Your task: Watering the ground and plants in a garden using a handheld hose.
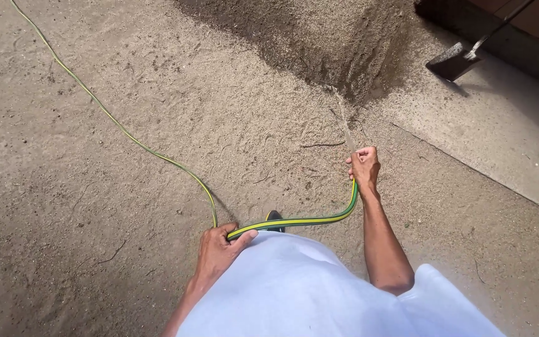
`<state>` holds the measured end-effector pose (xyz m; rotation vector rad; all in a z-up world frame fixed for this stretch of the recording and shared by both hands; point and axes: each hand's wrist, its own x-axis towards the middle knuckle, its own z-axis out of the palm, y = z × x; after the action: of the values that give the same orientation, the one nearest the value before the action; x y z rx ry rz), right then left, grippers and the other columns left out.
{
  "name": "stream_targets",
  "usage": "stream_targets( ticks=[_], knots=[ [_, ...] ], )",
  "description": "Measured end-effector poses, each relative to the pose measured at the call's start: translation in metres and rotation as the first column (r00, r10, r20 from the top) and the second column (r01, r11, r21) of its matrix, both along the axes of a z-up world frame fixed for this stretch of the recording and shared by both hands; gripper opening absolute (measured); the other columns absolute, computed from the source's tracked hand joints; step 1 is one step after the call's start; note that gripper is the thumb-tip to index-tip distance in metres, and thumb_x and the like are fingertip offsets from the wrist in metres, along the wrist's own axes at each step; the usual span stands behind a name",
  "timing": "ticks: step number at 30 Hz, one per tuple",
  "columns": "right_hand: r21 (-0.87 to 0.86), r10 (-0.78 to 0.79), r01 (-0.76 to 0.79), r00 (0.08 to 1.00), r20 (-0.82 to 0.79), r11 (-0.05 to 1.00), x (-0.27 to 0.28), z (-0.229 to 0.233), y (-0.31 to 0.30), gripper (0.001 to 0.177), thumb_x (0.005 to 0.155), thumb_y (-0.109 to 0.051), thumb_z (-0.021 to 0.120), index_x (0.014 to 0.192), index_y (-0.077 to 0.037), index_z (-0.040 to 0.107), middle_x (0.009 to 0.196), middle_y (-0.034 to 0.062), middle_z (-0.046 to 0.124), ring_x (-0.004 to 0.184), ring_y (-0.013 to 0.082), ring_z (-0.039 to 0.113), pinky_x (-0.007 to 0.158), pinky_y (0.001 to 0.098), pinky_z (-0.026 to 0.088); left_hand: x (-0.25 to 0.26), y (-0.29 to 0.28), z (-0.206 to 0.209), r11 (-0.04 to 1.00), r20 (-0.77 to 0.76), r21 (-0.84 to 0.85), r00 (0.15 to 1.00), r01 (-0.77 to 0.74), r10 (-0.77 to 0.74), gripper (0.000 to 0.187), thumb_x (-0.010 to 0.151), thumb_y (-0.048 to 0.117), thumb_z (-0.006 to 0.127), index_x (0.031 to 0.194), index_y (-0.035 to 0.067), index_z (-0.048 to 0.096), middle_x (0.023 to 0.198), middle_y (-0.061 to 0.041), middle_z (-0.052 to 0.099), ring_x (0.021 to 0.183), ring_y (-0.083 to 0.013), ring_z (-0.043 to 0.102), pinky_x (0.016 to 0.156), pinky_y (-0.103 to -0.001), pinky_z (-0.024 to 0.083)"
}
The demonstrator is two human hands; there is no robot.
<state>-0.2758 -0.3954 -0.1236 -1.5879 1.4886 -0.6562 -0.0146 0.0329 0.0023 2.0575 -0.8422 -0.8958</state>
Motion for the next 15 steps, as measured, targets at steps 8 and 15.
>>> stream_targets(
  ticks=[8, 15],
  knots=[
    [0.066, 0.052, -0.055, 0.997, 0.05, 0.996, 0.046, 0.054, 0.008, 0.01, 0.118, -0.01, 0.064, 0.123, -0.013, 0.056, 0.099, 0.0065, 0.086, 0.052, 0.0105, 0.064, 0.035, 0.0237, 0.046, -0.002, 0.01, -0.011, 0.997, 0.024, -0.06, 0.999, -0.042, 0.043, 0.073, 0.099, 0.051, 0.096, 0.069, 0.022, 0.036, 0.066, 0.008, 0.028, 0.066, -0.0089, 0.028, 0.058, -0.034, 0.024],
    [0.053, 0.067, -0.069, 0.997, 0.037, 0.996, 0.041, 0.043, 0.007, 0.011, 0.122, -0.014, 0.068, 0.125, -0.013, 0.057, 0.1, 0.0052, 0.086, 0.051, 0.0088, 0.064, 0.034, 0.0211, 0.046, -0.003, 0.008, -0.001, 0.999, 0.022, 0.012, 0.999, -0.041, 0.041, 0.074, 0.098, 0.059, 0.093, 0.068, 0.022, 0.036, 0.065, 0.008, 0.03, 0.066, -0.0097, 0.031, 0.059, -0.036, 0.027]
  ],
)
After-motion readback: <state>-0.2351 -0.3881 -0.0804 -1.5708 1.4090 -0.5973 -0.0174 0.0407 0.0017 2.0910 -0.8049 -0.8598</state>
